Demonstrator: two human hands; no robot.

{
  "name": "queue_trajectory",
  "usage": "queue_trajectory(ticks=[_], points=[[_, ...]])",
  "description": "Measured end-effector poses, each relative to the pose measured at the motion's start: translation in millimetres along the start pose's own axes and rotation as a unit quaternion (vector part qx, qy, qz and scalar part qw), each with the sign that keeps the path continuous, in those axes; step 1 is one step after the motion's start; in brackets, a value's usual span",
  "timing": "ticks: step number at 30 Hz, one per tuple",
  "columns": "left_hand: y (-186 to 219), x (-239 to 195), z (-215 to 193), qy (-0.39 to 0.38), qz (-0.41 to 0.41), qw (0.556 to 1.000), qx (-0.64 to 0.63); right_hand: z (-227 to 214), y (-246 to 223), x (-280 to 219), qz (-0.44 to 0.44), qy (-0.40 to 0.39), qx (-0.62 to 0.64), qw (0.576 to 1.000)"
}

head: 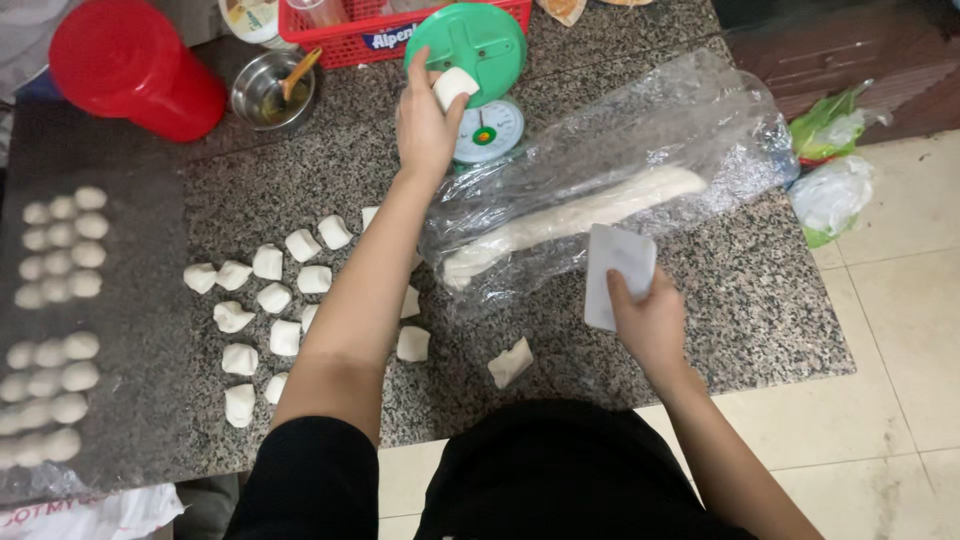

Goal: The person portions a long dough log into small pieces using a plastic scraper and a green kitchen scale. Each piece is weighed, then placed on the countertop. The person repeats this process for multiple pieces, arranging them in rows.

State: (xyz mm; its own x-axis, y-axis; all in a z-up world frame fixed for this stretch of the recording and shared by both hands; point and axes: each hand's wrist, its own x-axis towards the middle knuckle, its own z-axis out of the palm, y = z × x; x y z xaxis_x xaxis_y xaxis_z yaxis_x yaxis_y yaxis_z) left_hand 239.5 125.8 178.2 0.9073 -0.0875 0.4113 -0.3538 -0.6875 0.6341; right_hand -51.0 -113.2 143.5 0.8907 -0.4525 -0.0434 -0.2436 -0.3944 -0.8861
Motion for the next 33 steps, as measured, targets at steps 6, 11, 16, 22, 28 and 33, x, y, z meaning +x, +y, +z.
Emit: queue_trajectory(ticks=[6,11,16,22,28,33], points=[[-17,-2,16,-0.008,0.016,0.999,0.05,-4,-6,7,-0.018,-0.004,-0.028,0.999],[-26,-18,21,0.007,0.026,0.999,0.035,-2,4,4,-0.015,-0.034,-0.055,0.998],[-24,-13,19,0.014,0.032,0.998,0.045,-2,16,1,-0.049,-0.018,-0.073,0.996],[-21,5,33,-0.003,-0.006,0.999,0.053,-21,44,3,-0.004,0.01,-0.057,0.998],[-17,21,32,-0.07,-0.057,0.989,0.12,-48,75,7,-0.001,0.08,-0.038,0.996],[12,-23,54,-0.121,0.058,0.991,0.014,-67,100,11,-0.001,0.114,-0.044,0.992]])
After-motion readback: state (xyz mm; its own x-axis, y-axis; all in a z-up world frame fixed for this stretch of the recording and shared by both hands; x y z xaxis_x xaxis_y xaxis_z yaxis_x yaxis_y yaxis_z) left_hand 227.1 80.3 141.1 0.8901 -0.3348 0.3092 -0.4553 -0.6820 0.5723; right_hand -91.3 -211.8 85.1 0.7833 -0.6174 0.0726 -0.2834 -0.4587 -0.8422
